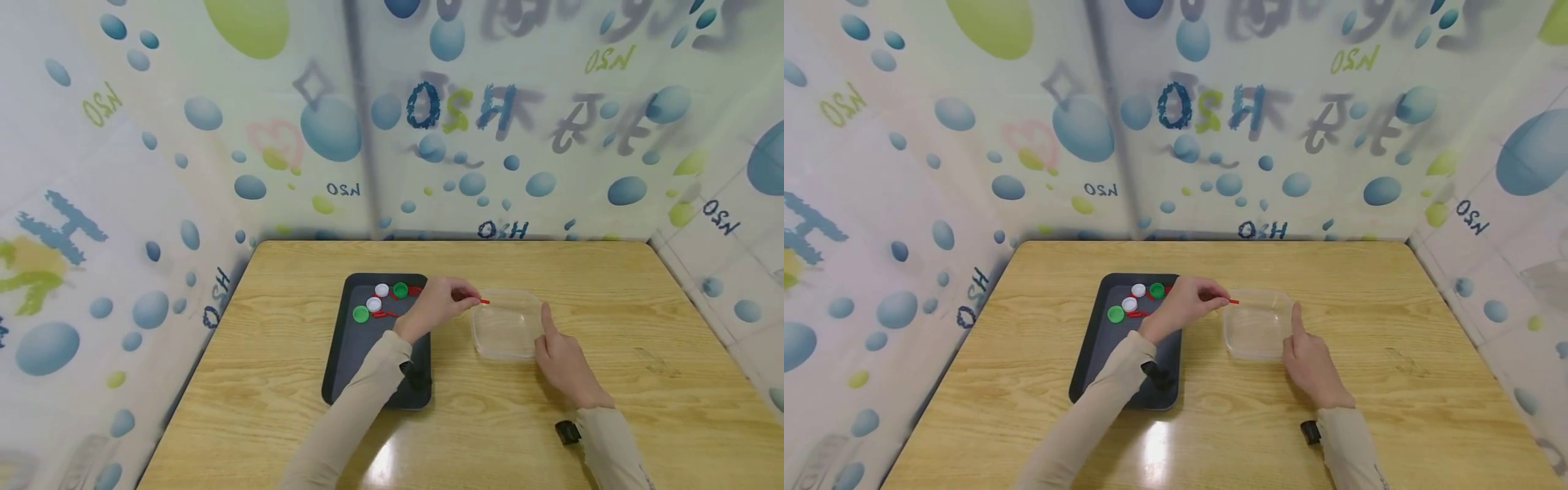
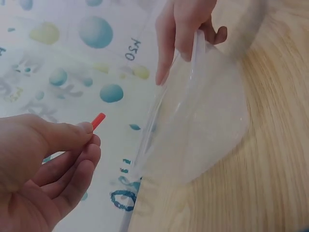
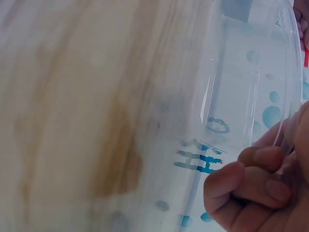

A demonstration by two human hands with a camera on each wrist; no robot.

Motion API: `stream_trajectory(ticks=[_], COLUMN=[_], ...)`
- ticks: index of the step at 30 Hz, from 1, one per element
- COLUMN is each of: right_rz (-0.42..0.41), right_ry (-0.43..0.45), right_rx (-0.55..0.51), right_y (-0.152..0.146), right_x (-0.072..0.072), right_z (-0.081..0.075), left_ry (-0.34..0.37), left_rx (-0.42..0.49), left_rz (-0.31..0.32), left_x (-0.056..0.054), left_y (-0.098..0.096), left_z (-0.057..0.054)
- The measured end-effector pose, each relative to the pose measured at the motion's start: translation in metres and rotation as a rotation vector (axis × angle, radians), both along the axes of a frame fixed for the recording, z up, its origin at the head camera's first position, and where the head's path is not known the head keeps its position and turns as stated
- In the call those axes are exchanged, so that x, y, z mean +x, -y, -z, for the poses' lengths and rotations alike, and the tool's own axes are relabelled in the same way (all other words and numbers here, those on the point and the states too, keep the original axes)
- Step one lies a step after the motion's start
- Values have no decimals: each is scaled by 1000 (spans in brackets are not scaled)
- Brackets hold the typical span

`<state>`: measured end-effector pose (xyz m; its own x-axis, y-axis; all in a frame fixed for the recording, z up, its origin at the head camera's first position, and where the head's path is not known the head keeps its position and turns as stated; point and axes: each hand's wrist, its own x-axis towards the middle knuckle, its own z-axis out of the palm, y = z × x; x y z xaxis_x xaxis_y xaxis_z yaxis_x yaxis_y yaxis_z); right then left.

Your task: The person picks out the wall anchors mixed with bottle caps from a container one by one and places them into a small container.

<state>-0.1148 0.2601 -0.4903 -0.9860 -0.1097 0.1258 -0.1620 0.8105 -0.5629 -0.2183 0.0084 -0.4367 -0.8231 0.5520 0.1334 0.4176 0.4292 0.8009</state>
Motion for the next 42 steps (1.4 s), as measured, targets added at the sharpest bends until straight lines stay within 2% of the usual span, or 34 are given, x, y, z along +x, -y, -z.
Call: stream_trajectory(ticks=[7,17,27,33,38,42], right_rz=[2,12,15,31,41,58], right_ry=[-15,-45,-44,11,30,30], right_rx=[-26,-3,9,-51,-84,-98], right_y=[0,-1,-1,3,1,0], right_x=[0,-1,-1,-2,0,2], right_z=[2,2,0,1,2,2], left_ry=[-5,14,40,44,2,1], left_rx=[-20,-113,-155,-154,-148,-130], left_rz=[51,69,130,85,3,-76], left_x=[2,-4,-1,0,-6,-15], left_y=[-12,-31,-46,-28,5,37], left_z=[-1,4,10,6,-3,-7])
